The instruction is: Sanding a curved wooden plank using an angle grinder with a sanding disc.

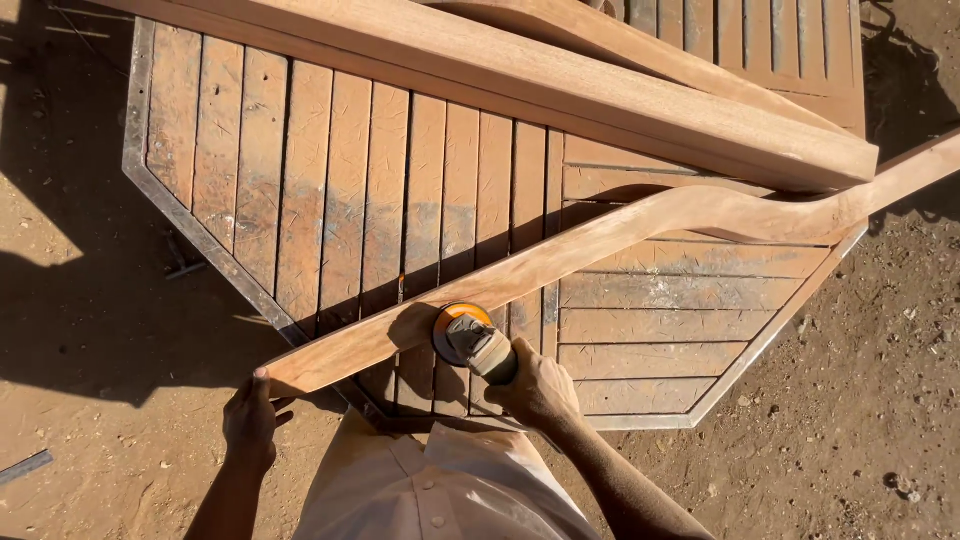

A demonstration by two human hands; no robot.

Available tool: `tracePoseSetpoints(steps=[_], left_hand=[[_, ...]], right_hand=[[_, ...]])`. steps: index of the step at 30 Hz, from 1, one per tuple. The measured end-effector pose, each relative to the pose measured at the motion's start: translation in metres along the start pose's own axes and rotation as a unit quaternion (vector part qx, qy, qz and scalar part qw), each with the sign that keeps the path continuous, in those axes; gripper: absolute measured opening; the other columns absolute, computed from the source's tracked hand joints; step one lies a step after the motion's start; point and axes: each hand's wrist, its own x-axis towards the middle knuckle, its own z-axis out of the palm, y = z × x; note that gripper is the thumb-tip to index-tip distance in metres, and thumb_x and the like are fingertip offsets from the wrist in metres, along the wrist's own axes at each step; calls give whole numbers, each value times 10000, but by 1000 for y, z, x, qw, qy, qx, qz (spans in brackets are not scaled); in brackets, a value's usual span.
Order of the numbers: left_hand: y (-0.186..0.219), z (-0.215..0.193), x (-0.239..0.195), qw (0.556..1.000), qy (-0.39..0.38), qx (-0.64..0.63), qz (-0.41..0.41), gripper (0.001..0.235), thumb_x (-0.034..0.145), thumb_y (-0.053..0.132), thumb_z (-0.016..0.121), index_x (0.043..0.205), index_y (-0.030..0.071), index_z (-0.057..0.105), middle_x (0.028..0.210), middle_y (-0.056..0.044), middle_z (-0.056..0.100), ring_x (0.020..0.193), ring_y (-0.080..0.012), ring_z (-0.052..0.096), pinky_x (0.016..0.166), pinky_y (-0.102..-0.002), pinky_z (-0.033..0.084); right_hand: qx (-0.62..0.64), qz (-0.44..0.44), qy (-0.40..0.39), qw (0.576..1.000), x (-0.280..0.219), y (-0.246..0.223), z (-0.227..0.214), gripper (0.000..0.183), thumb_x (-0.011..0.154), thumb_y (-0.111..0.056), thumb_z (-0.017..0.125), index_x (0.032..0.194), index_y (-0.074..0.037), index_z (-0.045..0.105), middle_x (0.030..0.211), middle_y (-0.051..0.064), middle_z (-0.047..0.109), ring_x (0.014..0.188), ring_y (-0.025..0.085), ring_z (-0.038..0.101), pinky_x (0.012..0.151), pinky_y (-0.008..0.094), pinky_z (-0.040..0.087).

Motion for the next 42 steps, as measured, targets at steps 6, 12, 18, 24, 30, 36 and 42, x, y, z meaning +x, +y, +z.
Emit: tracePoseSetpoints(steps=[6, 12, 18, 24, 30, 36, 42], left_hand=[[15, 4, -19, 1000, 12, 21, -3, 452, 1120, 393, 480, 1338, 27, 630, 1229, -188, 655, 974, -356, 711, 718, -443, 588], [0, 6, -5, 992, 14, 114, 61, 541, 1122, 447, 382, 1359, 33, 637, 1298, -227, 644, 970, -399, 715, 692, -452, 584], [-36, 8, 34, 932, 117, 315, 139, 515, 1162, 431, 343, 1152, 60, 701, 1187, -278, 710, 1037, -573, 627, 851, -631, 442], [-28, -4, 38, 929, 78, 340, 119, 616, 1139, 494, 304, 1222, 31, 702, 1253, -338, 669, 1102, -605, 590, 903, -651, 433], [-35, -2, 48, 929, 76, 333, 143, 553, 1133, 454, 385, 1165, -1, 698, 1194, -367, 670, 1047, -621, 599, 852, -663, 446], [4, 24, -19, 858, 82, 406, 305, 613, 1022, 174, 425, 1605, -12, 383, 1607, -323, 385, 1452, -458, 406, 1127, -560, 354], [-5, 47, -29, 700, 116, 474, 522, 703, 841, 185, 577, 1533, 64, 556, 1573, -200, 557, 1460, -398, 496, 1149, -572, 332]], right_hand=[[92, 274, 91, 953, 31, 69, -101, 636, 552, -410, 717, 1128, -144, 669, 998, 144, 736, 904, 362, 677, 722, 455, 491], [169, 293, 143, 930, 30, 77, -110, 387, 622, -323, 764, 960, -195, 624, 720, 8, 694, 631, 204, 626, 598, 366, 472], [86, 139, 17, 986, -5, 16, -22, 615, 568, -394, 755, 1151, -254, 617, 923, 46, 742, 852, 304, 683, 740, 443, 524], [55, 115, 3, 992, 2, 28, -31, 584, 589, -453, 745, 1088, -203, 575, 943, 155, 741, 876, 441, 669, 685, 515, 481], [129, 289, 100, 943, 22, 67, -101, 611, 576, -378, 701, 1146, -164, 651, 1010, 120, 730, 943, 352, 671, 769, 448, 482], [97, 227, 55, 968, 0, 32, -52, 623, 546, -421, 723, 1121, -190, 651, 1012, 111, 736, 953, 342, 680, 754, 442, 500], [59, 96, -25, 993, -9, 16, -21, 598, 562, -432, 747, 1095, -206, 600, 917, 121, 734, 826, 388, 657, 680, 484, 484]])
